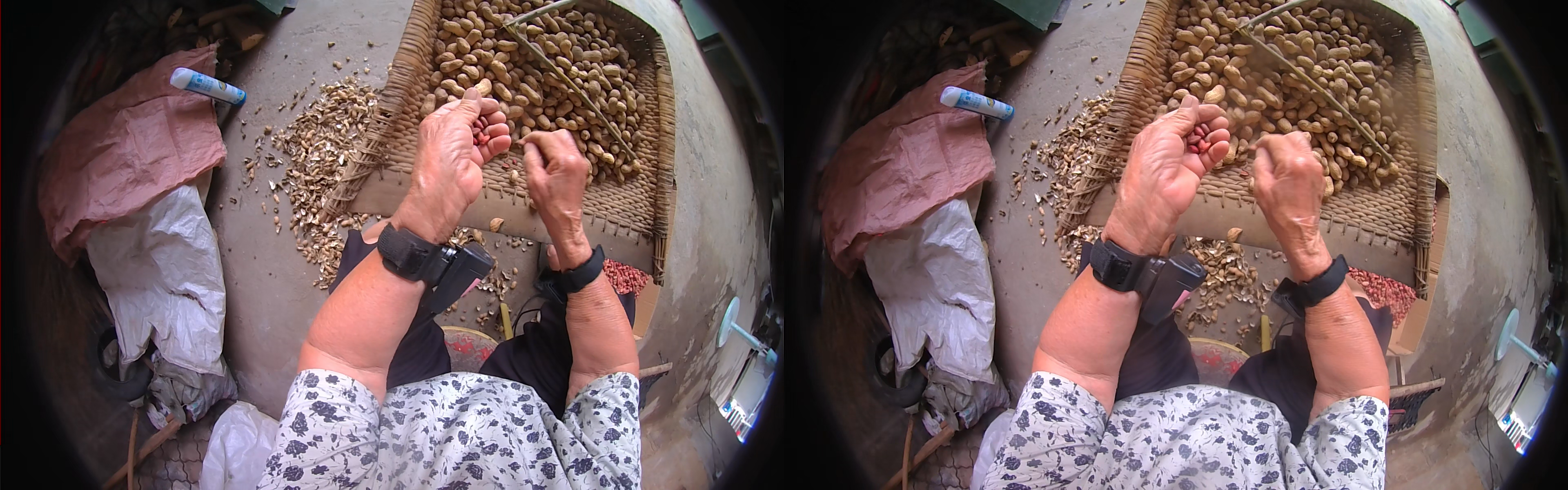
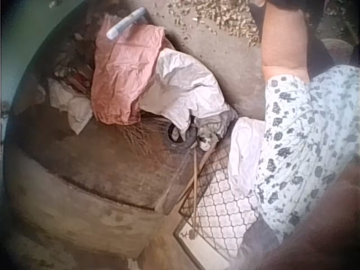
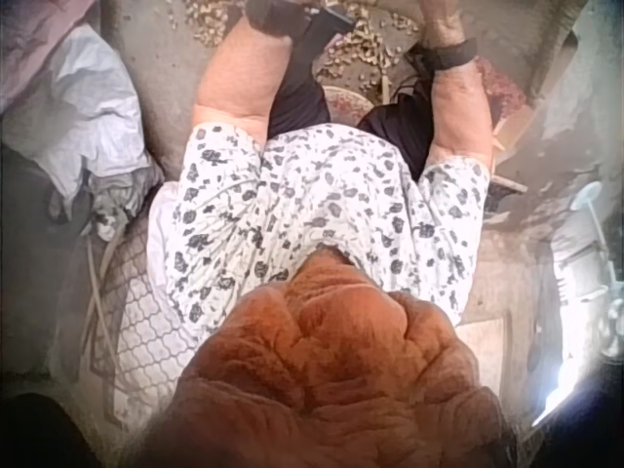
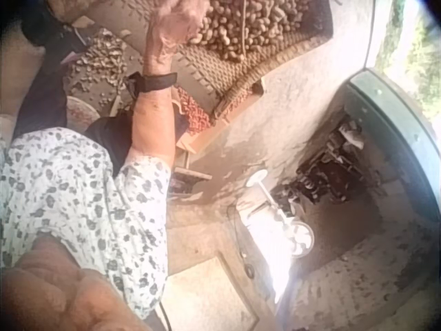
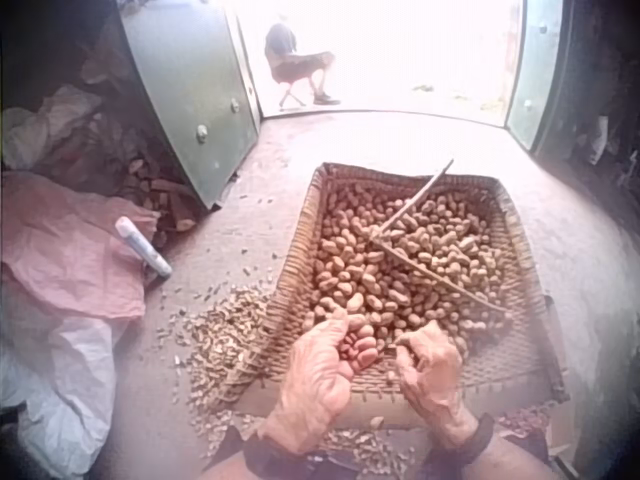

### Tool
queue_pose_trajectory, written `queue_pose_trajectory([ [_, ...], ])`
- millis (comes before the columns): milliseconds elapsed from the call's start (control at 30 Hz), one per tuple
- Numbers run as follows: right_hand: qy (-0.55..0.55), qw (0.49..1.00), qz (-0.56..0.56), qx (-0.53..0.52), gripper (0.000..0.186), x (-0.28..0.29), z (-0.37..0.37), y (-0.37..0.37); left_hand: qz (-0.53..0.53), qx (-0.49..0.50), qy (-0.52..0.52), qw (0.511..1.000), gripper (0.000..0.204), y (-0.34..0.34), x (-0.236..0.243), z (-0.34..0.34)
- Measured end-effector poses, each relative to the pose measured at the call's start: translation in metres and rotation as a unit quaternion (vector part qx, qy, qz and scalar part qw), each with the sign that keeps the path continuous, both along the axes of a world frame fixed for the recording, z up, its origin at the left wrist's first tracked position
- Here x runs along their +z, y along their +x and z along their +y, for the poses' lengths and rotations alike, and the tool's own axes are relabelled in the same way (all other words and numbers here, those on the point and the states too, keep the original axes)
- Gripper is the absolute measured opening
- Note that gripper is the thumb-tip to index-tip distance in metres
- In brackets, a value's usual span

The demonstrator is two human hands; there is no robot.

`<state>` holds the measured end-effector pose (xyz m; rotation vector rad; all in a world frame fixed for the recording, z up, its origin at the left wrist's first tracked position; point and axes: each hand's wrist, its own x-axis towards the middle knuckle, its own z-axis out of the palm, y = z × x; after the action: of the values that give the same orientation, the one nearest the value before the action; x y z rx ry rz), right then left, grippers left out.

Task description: Peel peanuts and separate the nuts from the shells.

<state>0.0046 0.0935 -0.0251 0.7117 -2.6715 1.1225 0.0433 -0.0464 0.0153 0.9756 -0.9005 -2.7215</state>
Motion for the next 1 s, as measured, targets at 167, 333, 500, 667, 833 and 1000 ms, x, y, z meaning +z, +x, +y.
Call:
queue_pose_trajectory([
  [167, -0.155, 0.987, -0.02, 0.048, 0.009, 0.036, -0.005, -0.001, -0.015, -0.029, 0.025, 0.999, 0.027, 0.002, -0.01, 0.01],
  [333, -0.134, 0.981, -0.14, 0.034, 0.01, 0.014, 0.011, -0.006, -0.016, -0.033, 0.026, 0.999, 0.03, -0.003, -0.01, 0.008],
  [500, 0.085, 0.979, -0.075, 0.172, 0.015, -0.016, 0.018, 0.006, -0.008, -0.023, 0.018, 1.0, 0.03, -0.003, -0.002, 0.006],
  [667, 0.124, 0.984, -0.059, 0.11, 0.006, -0.011, 0.016, 0.011, -0.005, -0.017, 0.014, 1.0, 0.028, -0.002, -0.004, 0.004],
  [833, 0.111, 0.985, -0.027, 0.128, 0.006, -0.019, 0.01, 0.003, -0.012, -0.012, 0.012, 1.0, 0.026, -0.002, 0.0, -0.001],
  [1000, 0.166, 0.974, 0.009, 0.154, 0.005, -0.027, 0.006, 0.003, -0.007, -0.003, 0.009, 1.0, 0.024, -0.001, 0.002, -0.002],
])
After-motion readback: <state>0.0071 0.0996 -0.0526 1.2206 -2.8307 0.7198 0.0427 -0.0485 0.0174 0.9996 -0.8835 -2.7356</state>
